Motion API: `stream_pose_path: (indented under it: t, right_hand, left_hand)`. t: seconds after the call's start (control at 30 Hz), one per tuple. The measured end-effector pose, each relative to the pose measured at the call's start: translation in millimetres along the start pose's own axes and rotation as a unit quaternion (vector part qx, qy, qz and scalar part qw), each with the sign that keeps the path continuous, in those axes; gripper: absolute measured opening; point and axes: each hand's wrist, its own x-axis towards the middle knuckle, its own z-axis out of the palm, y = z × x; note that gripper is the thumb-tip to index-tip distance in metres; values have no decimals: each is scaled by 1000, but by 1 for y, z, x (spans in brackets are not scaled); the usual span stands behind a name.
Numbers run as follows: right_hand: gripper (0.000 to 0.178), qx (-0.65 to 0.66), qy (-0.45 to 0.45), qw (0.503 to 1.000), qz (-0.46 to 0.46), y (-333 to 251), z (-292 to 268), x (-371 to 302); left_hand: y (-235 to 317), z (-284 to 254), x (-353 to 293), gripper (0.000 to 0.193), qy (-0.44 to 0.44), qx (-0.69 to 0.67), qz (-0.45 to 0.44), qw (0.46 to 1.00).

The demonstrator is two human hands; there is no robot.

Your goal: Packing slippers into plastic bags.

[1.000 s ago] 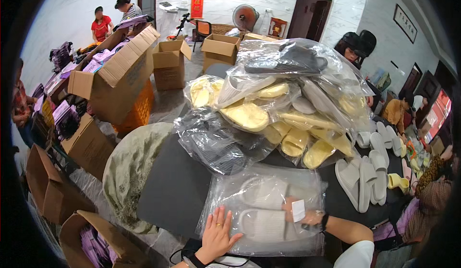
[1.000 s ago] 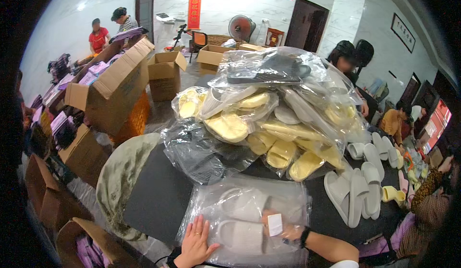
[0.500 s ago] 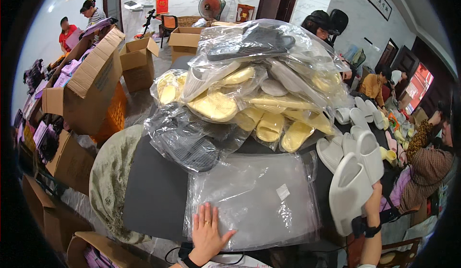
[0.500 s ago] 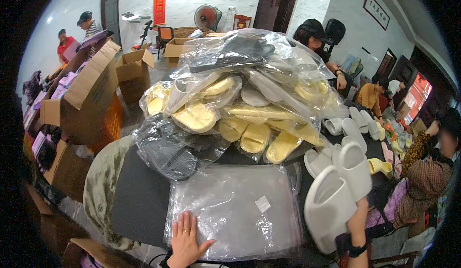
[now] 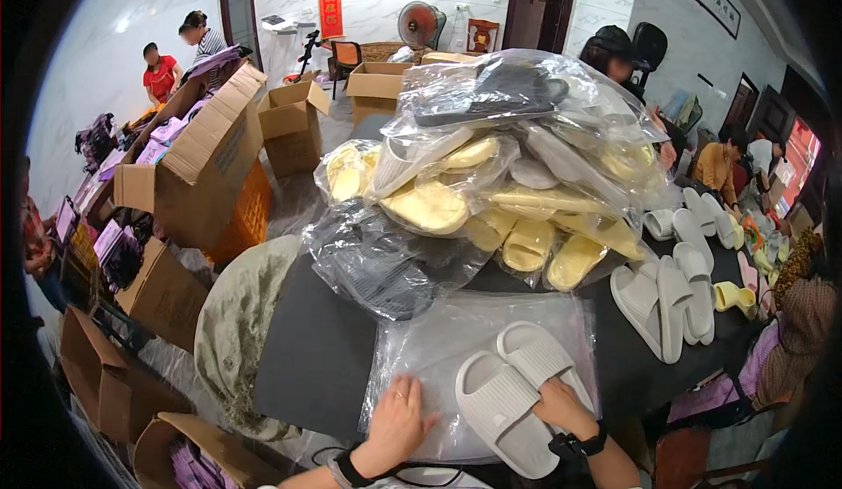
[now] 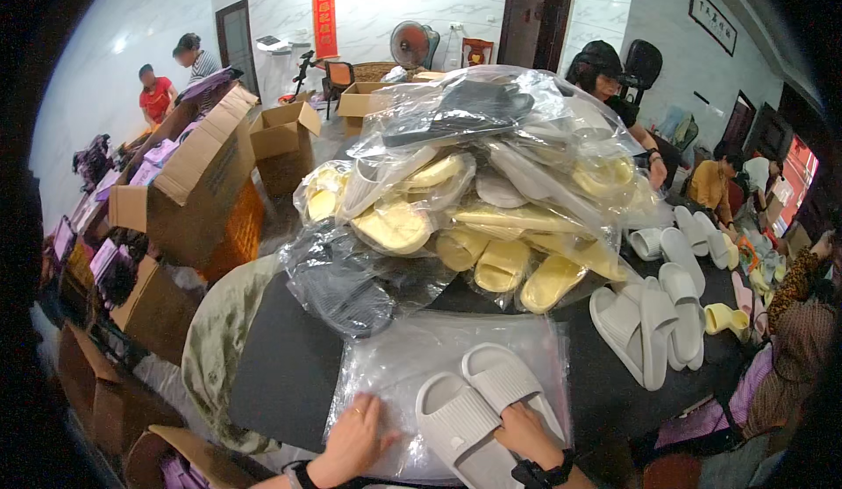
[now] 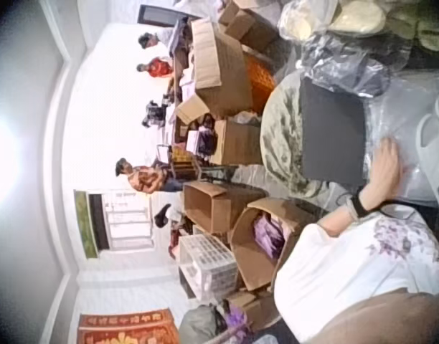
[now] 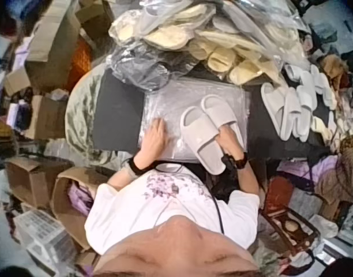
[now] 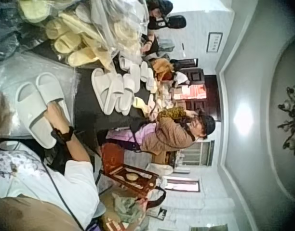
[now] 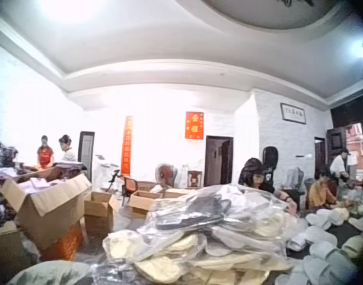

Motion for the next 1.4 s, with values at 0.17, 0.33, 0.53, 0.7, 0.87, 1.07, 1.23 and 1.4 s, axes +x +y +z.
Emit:
stream_pose_path:
  t: [0.17,0.33,0.53,0.7,0.87,1.07,1.23,1.4]
  right_hand:
    - [31,8,-2,1000,13,-8,-7,-1]
    - [31,18,4,1000,-9,-6,-7,-1]
    - [30,28,2,1000,-5,-10,-8,-2]
    - [29,29,17,999,-21,3,3,1]
    - [28,32,11,999,-6,0,-2,0]
    - [21,-26,-122,974,-189,-85,-37,6]
    - [25,23,-86,978,-190,-77,13,54]
    - [21,33,126,986,102,-10,-24,85]
  left_hand:
    - [7,-49,87,57,196,77,95,973]
    - [-14,-45,142,37,144,158,133,968]
    - [-17,-49,149,23,124,161,49,978]
    - [-3,-44,96,38,169,123,177,962]
    - [-4,-15,-13,65,-58,83,136,985]
    - [-32,20,-37,65,-15,35,120,992]
    - [-21,13,-35,53,-103,-81,49,990]
    - [-14,11,-31,62,-7,21,119,993]
